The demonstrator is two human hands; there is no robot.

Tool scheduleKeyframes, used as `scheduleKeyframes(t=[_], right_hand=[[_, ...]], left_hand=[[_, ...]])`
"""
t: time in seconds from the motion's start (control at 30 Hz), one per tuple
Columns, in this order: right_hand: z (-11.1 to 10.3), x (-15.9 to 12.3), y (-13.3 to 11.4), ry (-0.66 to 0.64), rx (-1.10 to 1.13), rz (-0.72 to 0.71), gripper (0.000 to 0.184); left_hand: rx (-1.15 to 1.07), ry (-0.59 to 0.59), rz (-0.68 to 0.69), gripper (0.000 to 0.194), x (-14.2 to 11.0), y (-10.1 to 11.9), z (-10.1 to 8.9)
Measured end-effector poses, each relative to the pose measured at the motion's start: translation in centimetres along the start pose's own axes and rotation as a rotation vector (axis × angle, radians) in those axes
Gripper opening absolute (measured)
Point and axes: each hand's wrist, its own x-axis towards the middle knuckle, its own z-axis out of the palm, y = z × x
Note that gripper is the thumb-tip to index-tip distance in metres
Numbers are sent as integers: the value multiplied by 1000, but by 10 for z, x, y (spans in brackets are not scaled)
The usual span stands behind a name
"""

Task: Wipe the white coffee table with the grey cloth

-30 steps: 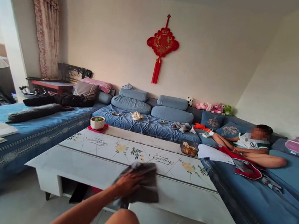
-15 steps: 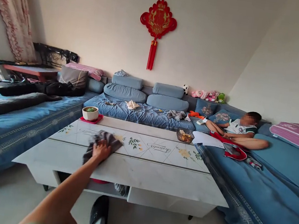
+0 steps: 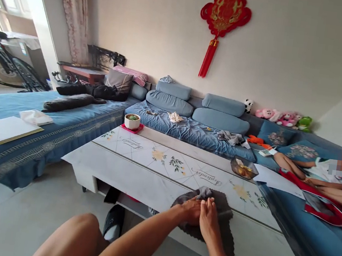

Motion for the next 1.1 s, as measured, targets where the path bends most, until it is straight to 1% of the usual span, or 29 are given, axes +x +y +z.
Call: scheduleKeyframes(t=[0.07, 0.13, 0.2, 0.27, 0.33, 0.4, 0.43, 0.47, 0.5, 0.53, 0.57, 0.6, 0.63, 0.7, 0.77, 0.8, 0.83, 0.87, 0.9, 0.93, 0.97, 1.0, 1.03, 1.07, 1.1], right_hand=[[35, 28, -18, 0, -85, 76, 65], [65, 55, -35, 2, -170, 148, 73], [94, 81, -60, -26, -221, 131, 77], [120, 103, -96, -97, -219, 25, 77], [141, 113, -137, -180, -191, -119, 73], [152, 106, -167, -274, -130, -295, 67], [154, 96, -174, -322, -84, -388, 62], [153, 83, -174, -367, -31, -479, 58], [150, 69, -166, -403, 22, -559, 55], [146, 54, -150, -423, 69, -617, 54], [141, 40, -125, -417, 102, -647, 53], [134, 29, -93, -381, 121, -655, 53], [126, 21, -55, -319, 123, -647, 52], [104, 20, 31, -141, 85, -604, 50], [74, 36, 111, 46, 1, -540, 56], [58, 50, 143, 124, -53, -493, 65], [42, 67, 165, 190, -112, -430, 78], [29, 87, 176, 243, -178, -344, 93], [20, 110, 176, 270, -250, -235, 105], [17, 133, 164, 275, -316, -122, 112], [19, 157, 142, 263, -371, -26, 114], [28, 180, 111, 240, -406, 37, 111], [44, 199, 73, 212, -419, 57, 103], [64, 213, 32, 183, -412, 30, 92], [87, 219, -10, 154, -388, -34, 80]], left_hand=[[3, 14, -28, 76, -26, -45, -20], [38, 12, -81, 73, -55, -93, -45], [118, 9, -180, 72, -87, -138, -70], [218, 52, -348, 71, -119, -178, -94], [286, 114, -525, 69, -154, -210, -115], [310, 152, -664, 69, -189, -236, -133], [310, 157, -710, 70, -207, -248, -142], [306, 157, -741, 71, -223, -258, -149], [300, 157, -757, 71, -239, -267, -157], [291, 157, -761, 72, -252, -277, -163], [281, 161, -759, 73, -264, -286, -168], [274, 171, -759, 75, -274, -296, -171], [271, 186, -765, 78, -281, -306, -173], [273, 225, -779, 83, -290, -326, -171], [283, 283, -778, 86, -294, -343, -164], [288, 316, -771, 86, -295, -350, -159], [291, 347, -762, 86, -295, -355, -154], [294, 370, -754, 85, -296, -358, -149], [297, 385, -749, 85, -295, -359, -146], [300, 390, -745, 85, -295, -359, -144], [302, 389, -747, 85, -295, -359, -143], [304, 385, -751, 86, -294, -358, -142], [305, 383, -756, 86, -294, -356, -143], [305, 382, -761, 86, -293, -355, -144], [304, 384, -764, 85, -293, -354, -145]])
